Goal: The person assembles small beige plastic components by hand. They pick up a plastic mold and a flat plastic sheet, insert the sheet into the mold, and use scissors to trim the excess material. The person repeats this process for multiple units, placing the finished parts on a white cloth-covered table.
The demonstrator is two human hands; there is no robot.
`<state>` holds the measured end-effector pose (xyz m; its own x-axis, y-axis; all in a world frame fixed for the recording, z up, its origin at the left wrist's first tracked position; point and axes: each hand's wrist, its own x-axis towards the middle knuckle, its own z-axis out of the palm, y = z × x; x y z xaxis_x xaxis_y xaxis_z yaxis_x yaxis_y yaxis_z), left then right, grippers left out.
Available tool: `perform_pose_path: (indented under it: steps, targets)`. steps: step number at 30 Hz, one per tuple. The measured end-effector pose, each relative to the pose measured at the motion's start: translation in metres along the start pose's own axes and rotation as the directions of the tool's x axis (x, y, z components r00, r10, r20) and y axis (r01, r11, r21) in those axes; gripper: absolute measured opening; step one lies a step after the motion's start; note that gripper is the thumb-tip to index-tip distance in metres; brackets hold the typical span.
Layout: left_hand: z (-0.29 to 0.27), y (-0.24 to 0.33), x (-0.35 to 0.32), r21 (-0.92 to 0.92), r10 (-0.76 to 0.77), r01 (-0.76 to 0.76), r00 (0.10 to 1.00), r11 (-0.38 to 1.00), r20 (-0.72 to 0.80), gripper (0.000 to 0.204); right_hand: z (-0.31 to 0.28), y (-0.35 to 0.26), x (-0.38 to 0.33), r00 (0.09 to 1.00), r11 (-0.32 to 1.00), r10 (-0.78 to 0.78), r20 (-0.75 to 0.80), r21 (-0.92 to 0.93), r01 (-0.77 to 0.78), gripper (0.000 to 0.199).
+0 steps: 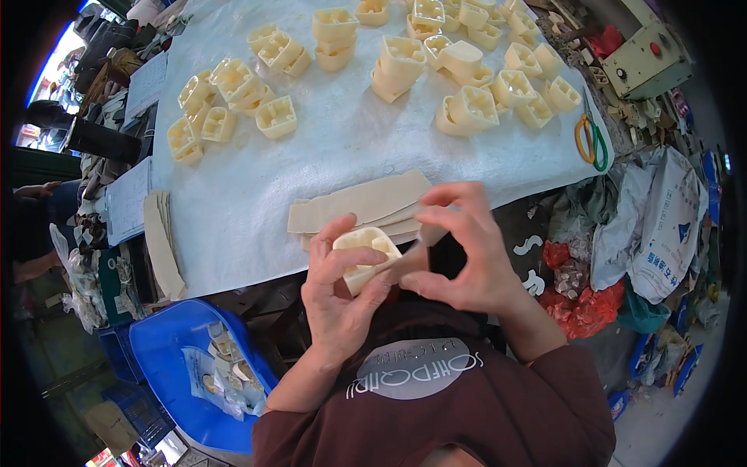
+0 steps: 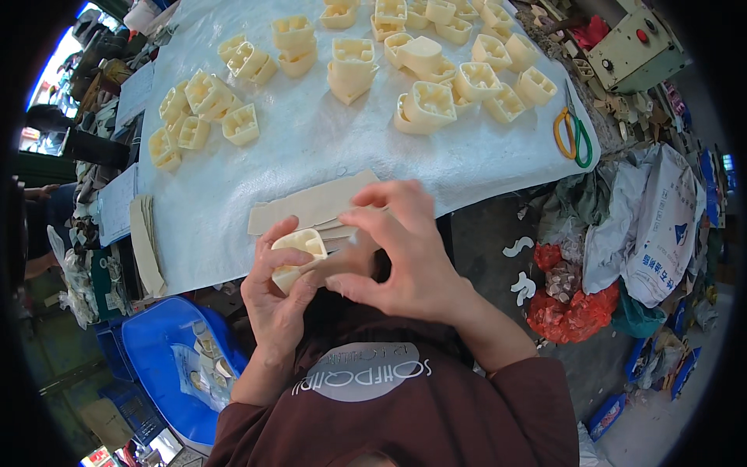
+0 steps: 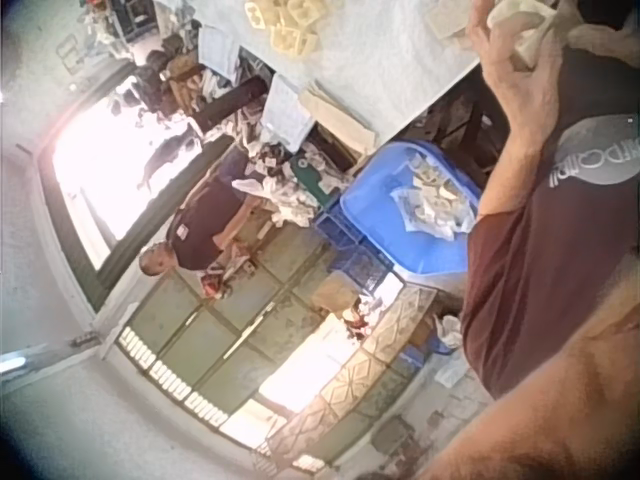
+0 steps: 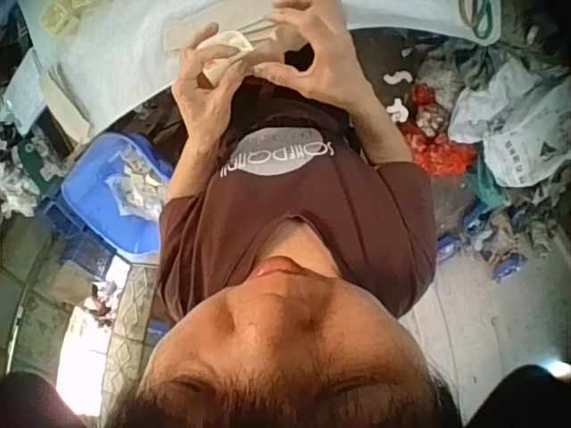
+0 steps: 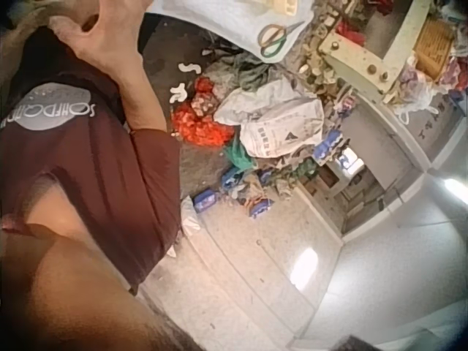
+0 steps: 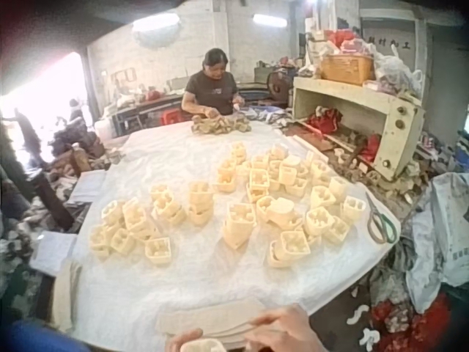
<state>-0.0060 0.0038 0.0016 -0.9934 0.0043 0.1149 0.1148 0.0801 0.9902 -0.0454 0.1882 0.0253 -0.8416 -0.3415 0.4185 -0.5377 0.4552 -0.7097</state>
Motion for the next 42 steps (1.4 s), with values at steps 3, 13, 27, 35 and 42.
perform_pose_path:
  steps: [3, 13, 27, 35, 42]
  targets:
    - [-0.005, 0.001, 0.0, -0.282, -0.165, 0.148, 0.985, 0.948, -0.04, 0.027, 0.002, -0.019, -0.026, 0.984, 0.981, -0.177, -0.017, 0.079, 0.178, 0.045]
    - [-0.004, -0.003, 0.001, -0.516, -0.03, 0.092, 0.991, 0.852, 0.127, 0.021, 0.055, -0.004, -0.034, 0.901, 0.06, 0.346, 0.262, 0.952, -0.3, 0.077]
    - [-0.012, -0.016, -0.005, -0.591, 0.073, 0.081, 0.97, 0.803, 0.232, 0.021, 0.036, -0.005, -0.025, 0.813, 0.006, 0.51, 0.281, 0.944, -0.33, 0.026]
    - [-0.01, -0.015, -0.004, -0.594, 0.095, 0.086, 0.959, 0.8, 0.267, 0.022, 0.039, -0.001, -0.028, 0.812, -0.008, 0.515, 0.276, 0.949, -0.317, 0.022]
    - [-0.008, -0.019, -0.007, -0.553, 0.072, 0.103, 0.956, 0.827, 0.285, 0.021, 0.039, 0.003, -0.03, 0.829, -0.024, 0.485, 0.277, 0.952, -0.304, 0.022]
